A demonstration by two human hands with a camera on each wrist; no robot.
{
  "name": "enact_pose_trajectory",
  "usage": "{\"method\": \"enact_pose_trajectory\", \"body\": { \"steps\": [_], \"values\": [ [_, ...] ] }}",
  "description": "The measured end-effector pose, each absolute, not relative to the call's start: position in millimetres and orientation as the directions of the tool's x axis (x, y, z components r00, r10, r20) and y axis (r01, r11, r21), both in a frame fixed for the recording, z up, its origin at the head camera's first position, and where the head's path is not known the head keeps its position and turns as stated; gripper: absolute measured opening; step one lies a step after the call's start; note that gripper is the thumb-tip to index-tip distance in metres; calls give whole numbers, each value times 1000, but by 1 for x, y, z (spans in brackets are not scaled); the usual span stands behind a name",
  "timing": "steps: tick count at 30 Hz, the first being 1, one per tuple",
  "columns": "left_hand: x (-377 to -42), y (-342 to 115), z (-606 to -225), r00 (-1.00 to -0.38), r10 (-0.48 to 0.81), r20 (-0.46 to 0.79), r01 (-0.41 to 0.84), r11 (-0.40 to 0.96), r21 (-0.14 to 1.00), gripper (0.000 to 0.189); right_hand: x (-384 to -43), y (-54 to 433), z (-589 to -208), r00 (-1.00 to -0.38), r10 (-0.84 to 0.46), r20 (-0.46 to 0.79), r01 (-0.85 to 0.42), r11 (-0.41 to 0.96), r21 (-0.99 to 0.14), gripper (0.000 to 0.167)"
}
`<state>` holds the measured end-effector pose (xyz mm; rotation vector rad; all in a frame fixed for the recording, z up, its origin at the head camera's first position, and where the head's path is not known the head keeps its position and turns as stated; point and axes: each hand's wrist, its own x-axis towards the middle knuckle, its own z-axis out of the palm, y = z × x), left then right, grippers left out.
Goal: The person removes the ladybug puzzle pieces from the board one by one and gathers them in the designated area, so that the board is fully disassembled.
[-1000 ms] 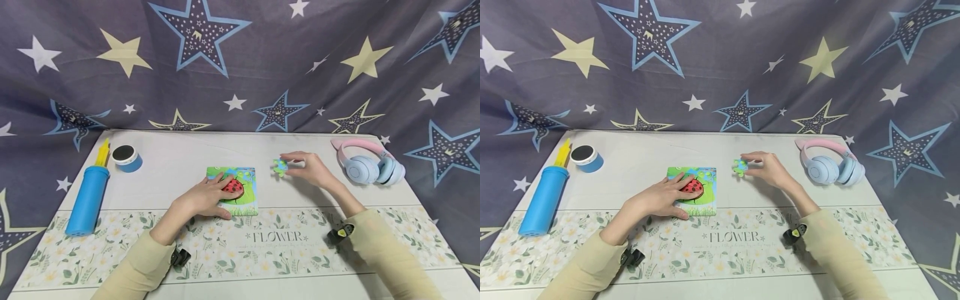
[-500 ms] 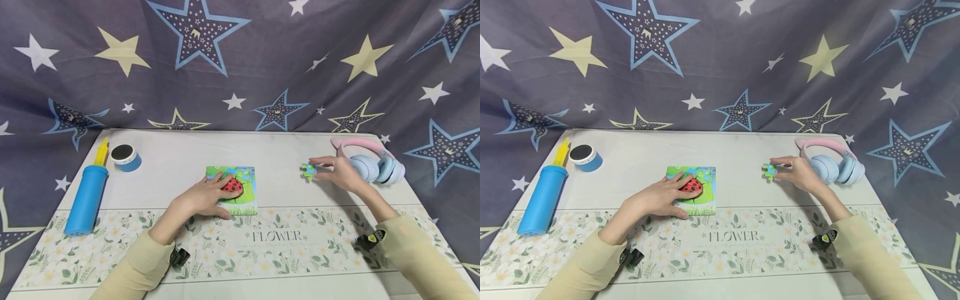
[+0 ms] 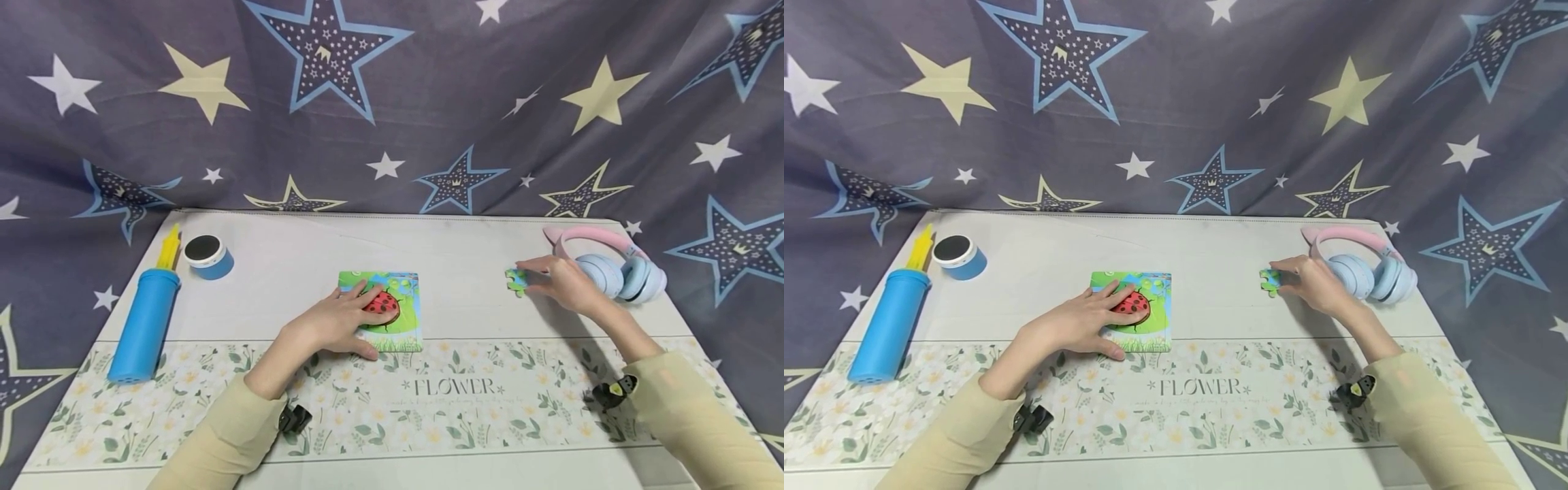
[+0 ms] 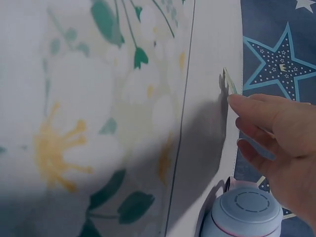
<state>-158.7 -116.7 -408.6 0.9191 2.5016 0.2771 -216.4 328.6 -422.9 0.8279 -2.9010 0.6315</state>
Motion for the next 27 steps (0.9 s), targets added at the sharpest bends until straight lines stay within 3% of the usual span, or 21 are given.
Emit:
{"method": "enact_pose_trajectory", "body": {
  "steps": [19,27],
  "values": [
    [-159,-116,-409,-675,649,-351,571,761,309,79,-215,331,-423,-867,-495,62,-490,821,-293,54],
    [-158,-116,-408,-679,645,-350,558,763,326,75,-215,332,-422,-880,-467,84,-466,817,-339,49]
  ]
}}
